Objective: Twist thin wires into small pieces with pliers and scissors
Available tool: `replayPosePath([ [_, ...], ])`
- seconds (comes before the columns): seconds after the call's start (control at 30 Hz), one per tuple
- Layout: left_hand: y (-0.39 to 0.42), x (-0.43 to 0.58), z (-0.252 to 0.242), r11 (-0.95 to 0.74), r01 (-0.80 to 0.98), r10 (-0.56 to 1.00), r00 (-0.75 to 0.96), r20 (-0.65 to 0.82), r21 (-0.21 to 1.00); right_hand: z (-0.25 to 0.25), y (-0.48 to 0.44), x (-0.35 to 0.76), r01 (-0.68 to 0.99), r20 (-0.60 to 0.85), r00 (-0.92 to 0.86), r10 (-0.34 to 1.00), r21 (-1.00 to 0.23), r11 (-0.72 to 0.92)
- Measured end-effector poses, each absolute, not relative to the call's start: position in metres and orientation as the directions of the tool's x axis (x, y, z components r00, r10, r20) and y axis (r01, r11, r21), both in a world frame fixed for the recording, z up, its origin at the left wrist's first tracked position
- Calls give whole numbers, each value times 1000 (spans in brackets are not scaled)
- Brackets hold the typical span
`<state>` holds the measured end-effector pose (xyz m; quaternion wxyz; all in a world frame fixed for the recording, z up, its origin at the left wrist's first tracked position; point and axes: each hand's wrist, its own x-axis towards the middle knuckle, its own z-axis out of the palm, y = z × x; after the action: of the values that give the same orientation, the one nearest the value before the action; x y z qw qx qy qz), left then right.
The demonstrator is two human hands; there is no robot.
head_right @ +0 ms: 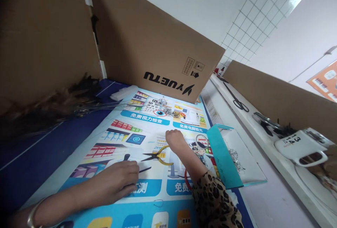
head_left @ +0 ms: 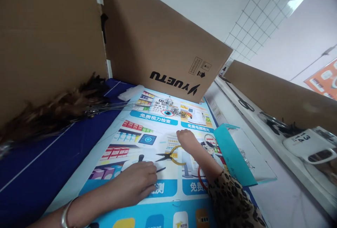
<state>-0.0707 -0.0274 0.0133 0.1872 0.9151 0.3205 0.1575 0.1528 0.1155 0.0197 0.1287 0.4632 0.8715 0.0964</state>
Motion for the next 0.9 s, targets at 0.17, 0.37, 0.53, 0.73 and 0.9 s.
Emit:
replayPosePath([
  [0.17, -20, -72, 7, -689, 568, 708, 661, 250, 451, 11, 132, 145, 858, -140, -430, 892, 244, 452],
  [0.37, -11, -76, -9, -672, 515, 739, 519, 430, 532, 15, 139, 150, 935, -128, -326, 937, 101, 339],
  [0.53, -6, -79, -16, -608, 493, 794, 359, 491, 623, 32, 124, 151, 934, -55, -349, 936, -98, 343],
  [0.73, -3, -81, -19, -457, 442, 889, 201, 411, 772, 42, 91, 114, 580, 13, -468, 884, -750, 318],
  [0.9, 1, -85, -19, -321, 350, 943, 28, 333, 880, 41, 71, 90, 331, 2, -493, 870, -925, 189],
])
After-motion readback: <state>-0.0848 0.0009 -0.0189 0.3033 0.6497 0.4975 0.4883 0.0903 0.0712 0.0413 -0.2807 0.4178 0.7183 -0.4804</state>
